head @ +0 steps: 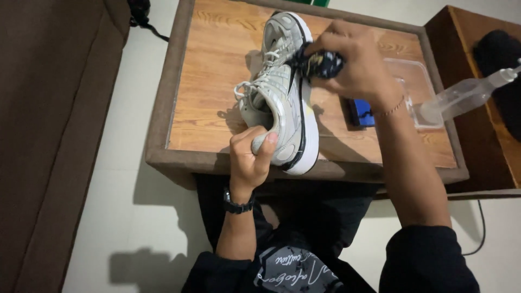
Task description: The person is cleaning a white sneaker by applying soap from a pump bottle, scrubbing with a brush, and wiping with a cloth.
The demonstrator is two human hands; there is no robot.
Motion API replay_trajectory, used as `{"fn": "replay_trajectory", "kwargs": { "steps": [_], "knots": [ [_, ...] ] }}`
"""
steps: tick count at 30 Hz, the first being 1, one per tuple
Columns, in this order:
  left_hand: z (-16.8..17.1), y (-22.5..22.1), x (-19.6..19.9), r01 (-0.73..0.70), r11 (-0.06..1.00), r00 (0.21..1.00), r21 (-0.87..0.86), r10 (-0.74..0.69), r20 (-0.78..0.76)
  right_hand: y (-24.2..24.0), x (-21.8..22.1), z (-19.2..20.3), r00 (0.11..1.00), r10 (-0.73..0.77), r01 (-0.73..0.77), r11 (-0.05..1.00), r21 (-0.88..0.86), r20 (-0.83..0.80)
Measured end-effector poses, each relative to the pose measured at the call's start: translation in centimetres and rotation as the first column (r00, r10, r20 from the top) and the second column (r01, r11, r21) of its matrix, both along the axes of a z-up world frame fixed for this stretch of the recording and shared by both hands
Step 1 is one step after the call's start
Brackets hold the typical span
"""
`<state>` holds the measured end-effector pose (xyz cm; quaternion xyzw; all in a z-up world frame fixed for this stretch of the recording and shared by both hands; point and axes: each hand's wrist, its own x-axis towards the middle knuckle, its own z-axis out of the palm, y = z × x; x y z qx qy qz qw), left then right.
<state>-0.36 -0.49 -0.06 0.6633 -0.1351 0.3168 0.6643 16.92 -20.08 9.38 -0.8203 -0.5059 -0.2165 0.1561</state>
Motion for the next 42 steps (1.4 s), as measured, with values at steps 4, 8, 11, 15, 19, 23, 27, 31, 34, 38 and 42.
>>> {"fn": "replay_trajectory", "kwargs": {
  "steps": [4, 8, 11, 15, 19, 23, 27, 31, 34, 38, 42],
  "knots": [
    [-0.1, 0.0, 0.4, 0.0, 1.0, 1.0, 0.001, 0.0, 0.003, -0.7, -2.3, -0.9, 0.992, 0.088, -0.091, 0.995, -0.028, -0.088],
    [-0.6, -0.1, 0.8, -0.052, 0.999, 0.997, 0.005, 0.052, 0.049, -1.7, -4.0, -1.6, 0.926, 0.215, -0.205, 0.977, 0.067, -0.31],
    [-0.5, 0.1, 1.0, -0.043, 0.999, 0.998, 0.0, 0.043, 0.035, -2.0, -6.0, 0.0, 0.906, 0.266, -0.287, 0.958, -0.017, -0.33],
    [-0.9, 0.0, 1.1, -0.032, 0.999, 0.999, 0.004, 0.032, 0.02, -1.8, -9.2, 0.5, 0.69, 0.43, -0.548, 0.836, -0.033, -0.583],
    [-0.4, -0.1, 0.5, -0.041, 0.999, 0.999, 0.009, 0.041, 0.028, -1.0, -10.0, 3.9, 0.58, 0.516, -0.632, 0.774, 0.052, -0.631],
    [-0.2, 0.0, 0.0, 0.011, 1.0, 1.0, -0.029, -0.011, -0.004, -2.3, -3.1, 6.0, 0.938, 0.273, -0.31, 0.935, -0.169, -0.213],
    [-0.4, 0.0, 0.1, 0.038, 0.998, 0.999, -0.043, -0.038, -0.004, -0.2, 3.4, 5.9, 0.891, -0.091, 0.23, 0.936, -0.268, 0.445],
    [-0.4, 0.0, 0.0, 0.033, 0.999, 0.999, -0.037, -0.033, -0.018, 2.2, 6.9, 3.8, 0.943, -0.085, 0.174, 0.95, -0.258, 0.321],
    [-0.3, 0.2, -0.1, 0.036, 0.997, 0.999, -0.066, -0.037, -0.018, 2.8, 7.2, 2.8, 0.982, -0.11, 0.146, 0.957, -0.252, 0.152],
    [0.0, 0.2, -0.4, 0.019, 0.999, 1.0, -0.044, -0.019, 0.0, 2.2, 5.4, 3.3, 0.986, -0.078, 0.121, 0.946, -0.302, 0.15],
    [0.2, 0.2, -0.5, 0.02, 0.999, 1.0, -0.041, -0.02, 0.016, 1.4, 2.0, 3.7, 0.972, -0.02, 0.111, 0.918, -0.381, 0.234]
  ]
}}
